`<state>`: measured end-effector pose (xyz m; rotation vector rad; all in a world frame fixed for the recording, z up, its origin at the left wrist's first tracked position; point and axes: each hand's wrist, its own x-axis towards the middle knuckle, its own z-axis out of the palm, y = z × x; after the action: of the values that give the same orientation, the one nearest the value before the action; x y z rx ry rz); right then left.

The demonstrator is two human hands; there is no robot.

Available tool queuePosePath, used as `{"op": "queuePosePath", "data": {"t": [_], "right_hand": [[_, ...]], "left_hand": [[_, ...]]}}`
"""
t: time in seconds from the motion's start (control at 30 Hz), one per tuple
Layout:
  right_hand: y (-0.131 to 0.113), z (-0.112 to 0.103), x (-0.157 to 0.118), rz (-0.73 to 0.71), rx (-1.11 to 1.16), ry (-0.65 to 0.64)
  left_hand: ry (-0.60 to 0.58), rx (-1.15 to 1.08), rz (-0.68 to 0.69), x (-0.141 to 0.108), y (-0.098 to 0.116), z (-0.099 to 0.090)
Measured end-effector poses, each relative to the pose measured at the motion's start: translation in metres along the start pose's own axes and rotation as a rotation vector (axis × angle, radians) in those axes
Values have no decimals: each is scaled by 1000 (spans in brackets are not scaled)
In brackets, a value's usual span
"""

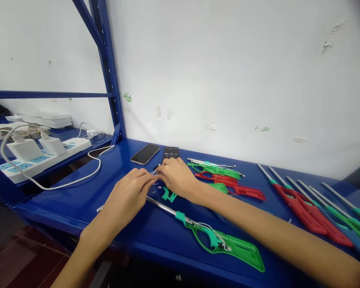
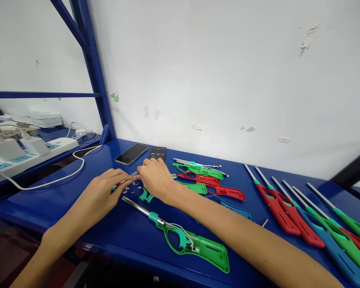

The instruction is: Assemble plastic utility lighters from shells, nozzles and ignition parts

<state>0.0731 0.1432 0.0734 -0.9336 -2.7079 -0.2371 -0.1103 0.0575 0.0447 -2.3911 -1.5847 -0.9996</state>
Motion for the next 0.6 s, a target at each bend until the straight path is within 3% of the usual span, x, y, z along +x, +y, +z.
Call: {"op": "queuePosePath", "data": {"t": [0.13, 0.23, 0.43, 0.5, 0.6], "right_hand": [[1, -9, 1, -19, 3, -10], [-1, -35, -26, 0, 15, 14], [-13, -83, -140, 20, -7, 80], [-15, -84, -181, 118, 43, 141], [-18, -70, -227, 252, 197, 111]], "left_hand": [[-35, -97, 138, -5, 30, 0], [-63, -197, 245, -11, 56, 5], [-147, -313, 453, -20, 100, 27], [-158, -295, 506, -20, 110, 34], [-176, -276, 516, -22, 118, 41]]}}
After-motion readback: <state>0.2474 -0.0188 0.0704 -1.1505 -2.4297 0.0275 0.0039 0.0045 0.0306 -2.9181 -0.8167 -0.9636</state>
